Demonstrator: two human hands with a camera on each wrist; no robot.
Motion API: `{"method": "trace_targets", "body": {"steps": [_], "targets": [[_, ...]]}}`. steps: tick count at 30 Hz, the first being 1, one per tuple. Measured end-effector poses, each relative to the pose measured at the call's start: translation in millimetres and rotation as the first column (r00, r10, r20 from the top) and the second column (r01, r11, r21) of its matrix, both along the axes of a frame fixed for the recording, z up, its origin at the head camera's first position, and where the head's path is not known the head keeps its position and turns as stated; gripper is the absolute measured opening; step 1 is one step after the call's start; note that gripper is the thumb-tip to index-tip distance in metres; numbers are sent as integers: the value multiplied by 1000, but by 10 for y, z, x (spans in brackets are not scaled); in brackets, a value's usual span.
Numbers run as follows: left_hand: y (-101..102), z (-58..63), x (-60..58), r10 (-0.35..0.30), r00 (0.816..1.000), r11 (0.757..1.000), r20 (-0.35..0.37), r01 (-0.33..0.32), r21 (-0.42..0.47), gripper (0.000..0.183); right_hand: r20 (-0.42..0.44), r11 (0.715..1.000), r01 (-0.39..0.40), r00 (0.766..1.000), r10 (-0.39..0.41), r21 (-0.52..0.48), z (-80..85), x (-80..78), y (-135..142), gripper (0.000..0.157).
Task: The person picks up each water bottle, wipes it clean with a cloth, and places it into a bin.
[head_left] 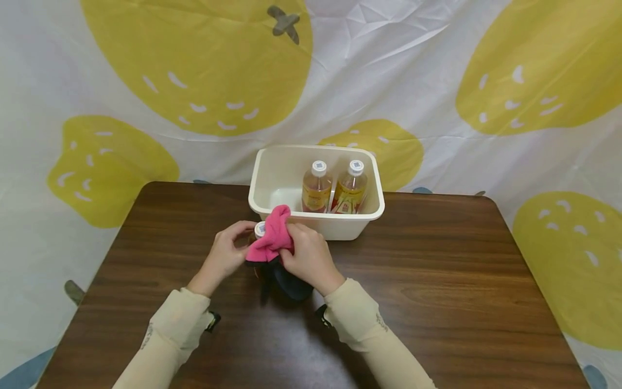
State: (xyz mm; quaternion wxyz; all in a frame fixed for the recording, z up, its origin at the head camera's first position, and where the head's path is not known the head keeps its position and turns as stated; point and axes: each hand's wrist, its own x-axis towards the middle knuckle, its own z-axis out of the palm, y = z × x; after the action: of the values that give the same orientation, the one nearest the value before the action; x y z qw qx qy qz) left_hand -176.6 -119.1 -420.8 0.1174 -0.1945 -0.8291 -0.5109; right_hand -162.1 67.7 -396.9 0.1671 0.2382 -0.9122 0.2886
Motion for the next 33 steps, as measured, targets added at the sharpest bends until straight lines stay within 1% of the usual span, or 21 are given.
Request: {"method": "trace_targets", "body": {"steps": [2,5,6,8,10,13,15,17,19,23,26,29,31,33], "targets": [[4,1,0,3,1000,1000,-19,-3,-6,27,21,1000,7,1000,-6,-6,-14,14,0,11],[7,-6,-3,-5,1000,1000,-28,5,10,27,51,1000,12,999,-11,-21,-66,52,15,12],[-4,-50,-24,-4,1000,1000,-23,4,9,27,55,1000,14,998,-13,-23,-101,66,20,13],[-1,-59,-26,-9,1000,1000,-15,9,10,28,57,1000,16,998,-15,-19,-211,86,31,15],[1,-67,-30,-4,1000,1000,-10,4,-6,29,72,1000,31,997,-31,-2,-368,97,35,17],[3,-65,-27,1,1000,1000,1,-1,-28,30,118,997,59,991,-65,58,-644,103,33,17],[1,-63,-28,2,1000,999,11,-2,-36,31,149,994,74,985,-86,84,-791,105,29,17],[-1,-55,-27,-1,1000,999,17,2,-37,31,157,993,84,983,-97,89,-889,102,24,18],[-5,-50,-31,-2,1000,999,14,3,-39,31,153,994,85,984,-94,66,-935,96,21,18],[-10,-43,-27,4,1000,999,4,-4,-39,31,150,997,69,986,-74,40,-932,93,30,17],[-8,-47,-25,7,1000,999,0,-7,-40,31,154,998,60,986,-62,19,-848,102,47,16],[-5,-59,-25,6,1000,999,-5,-6,-40,31,127,998,57,990,-53,-27,-672,112,58,17],[-3,-68,-27,4,1000,999,-8,-4,-35,30,91,997,56,995,-51,-59,-518,116,56,17],[-4,-74,-27,-1,1000,1000,-12,1,-24,30,47,997,48,998,-45,-65,-366,112,45,15]]}}
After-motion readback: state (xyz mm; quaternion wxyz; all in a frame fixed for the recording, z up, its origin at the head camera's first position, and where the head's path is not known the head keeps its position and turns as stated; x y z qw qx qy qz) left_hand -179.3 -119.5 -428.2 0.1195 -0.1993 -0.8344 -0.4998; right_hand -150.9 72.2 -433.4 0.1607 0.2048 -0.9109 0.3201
